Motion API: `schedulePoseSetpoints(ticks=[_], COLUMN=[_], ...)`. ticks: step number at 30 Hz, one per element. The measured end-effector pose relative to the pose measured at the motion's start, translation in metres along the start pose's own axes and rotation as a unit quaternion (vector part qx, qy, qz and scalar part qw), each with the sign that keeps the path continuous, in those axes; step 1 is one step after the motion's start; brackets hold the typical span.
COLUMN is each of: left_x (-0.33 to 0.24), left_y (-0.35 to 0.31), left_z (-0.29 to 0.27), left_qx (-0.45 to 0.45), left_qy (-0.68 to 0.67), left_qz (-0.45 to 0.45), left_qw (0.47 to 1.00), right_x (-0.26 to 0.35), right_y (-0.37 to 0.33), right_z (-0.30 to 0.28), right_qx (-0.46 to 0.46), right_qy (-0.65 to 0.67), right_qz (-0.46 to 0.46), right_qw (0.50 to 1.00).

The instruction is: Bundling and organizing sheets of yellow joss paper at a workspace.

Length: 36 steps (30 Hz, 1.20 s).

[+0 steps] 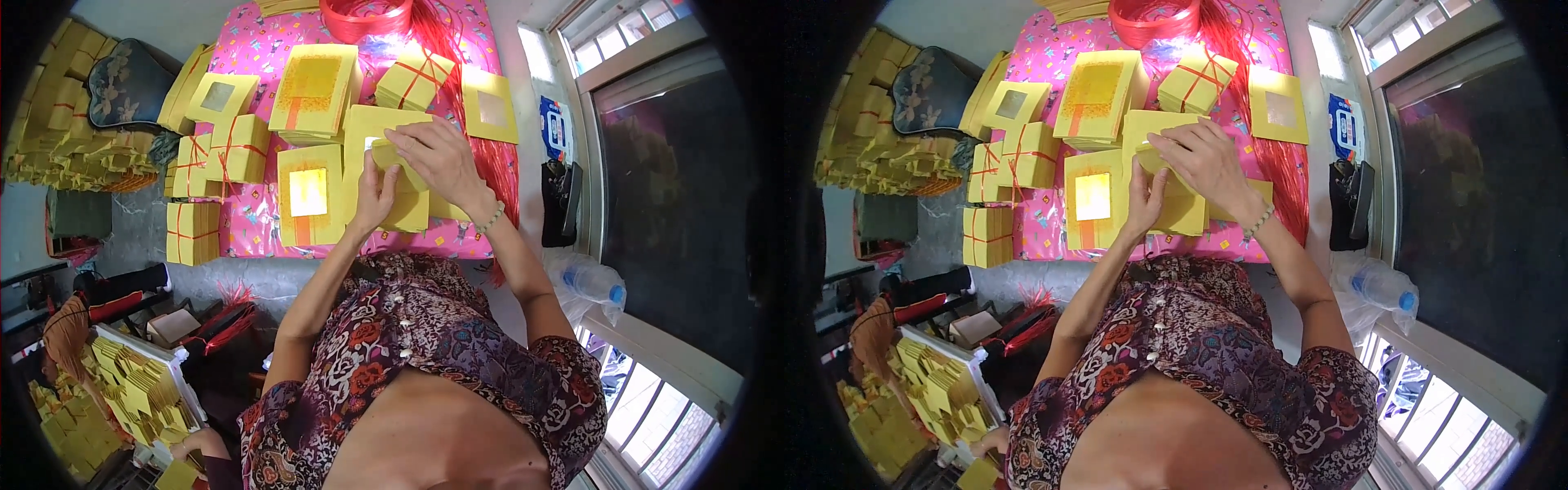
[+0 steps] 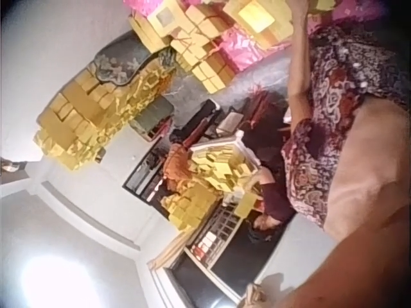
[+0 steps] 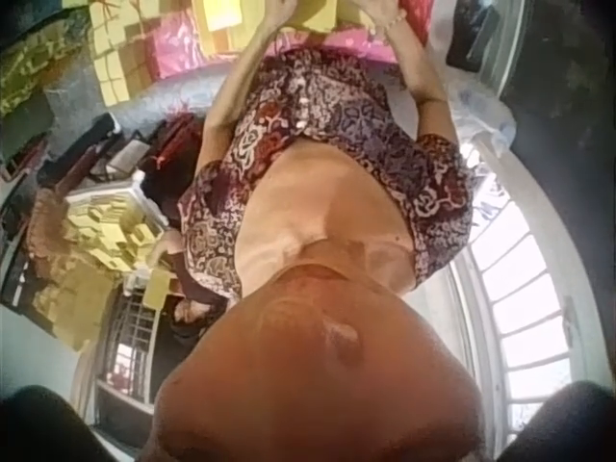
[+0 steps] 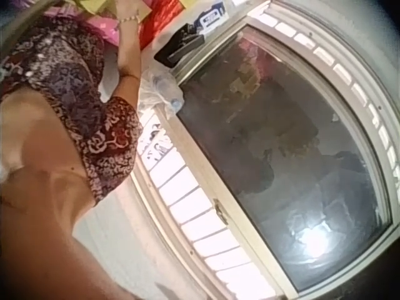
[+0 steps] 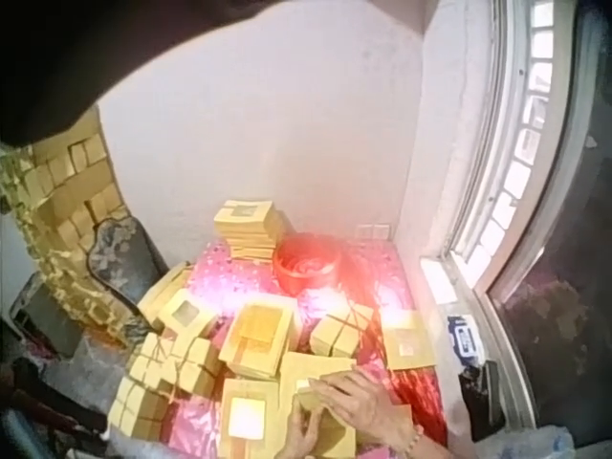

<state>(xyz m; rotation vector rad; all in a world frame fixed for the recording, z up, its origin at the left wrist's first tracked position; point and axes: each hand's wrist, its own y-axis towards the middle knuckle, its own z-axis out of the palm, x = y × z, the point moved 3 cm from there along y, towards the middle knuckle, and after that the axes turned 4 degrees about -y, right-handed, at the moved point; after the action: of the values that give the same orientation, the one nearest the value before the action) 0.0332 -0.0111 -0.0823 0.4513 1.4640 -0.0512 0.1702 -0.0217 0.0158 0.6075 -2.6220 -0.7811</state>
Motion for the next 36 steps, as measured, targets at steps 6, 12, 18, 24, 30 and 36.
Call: schedulePoseSetpoints(ticks=[6,12,18,24,30,36], left_x=[-0.005,-0.006,-0.033,-0.051,-0.062,-0.061], left_y=[-0.001,0.004,0.009,0.008,0.006,0.005], left_z=[0.0,0.005,0.005,0.006,0.004,-0.002], left_qx=[0.008,-0.016,-0.007,0.016,0.015,0.018], left_qy=[0.009,-0.039,-0.052,-0.058,-0.1,-0.117], left_qz=[-0.047,0.006,-0.013,-0.04,-0.08,-0.105], left_qw=[0.999,0.999,0.999,0.997,0.992,0.987], right_x=[-0.003,-0.003,-0.023,-0.023,-0.019,-0.016], right_y=[-0.001,0.006,-0.029,-0.049,-0.045,-0.041], right_z=[0.003,-0.017,-0.011,0.005,0.002,0.003], right_qx=[0.025,-0.041,-0.039,-0.009,0.016,0.013], right_qy=[0.0,0.067,0.302,0.451,0.524,0.55], right_qz=[0.011,0.053,0.262,0.357,0.358,0.376], right_qw=[1.0,0.996,0.916,0.818,0.773,0.746])
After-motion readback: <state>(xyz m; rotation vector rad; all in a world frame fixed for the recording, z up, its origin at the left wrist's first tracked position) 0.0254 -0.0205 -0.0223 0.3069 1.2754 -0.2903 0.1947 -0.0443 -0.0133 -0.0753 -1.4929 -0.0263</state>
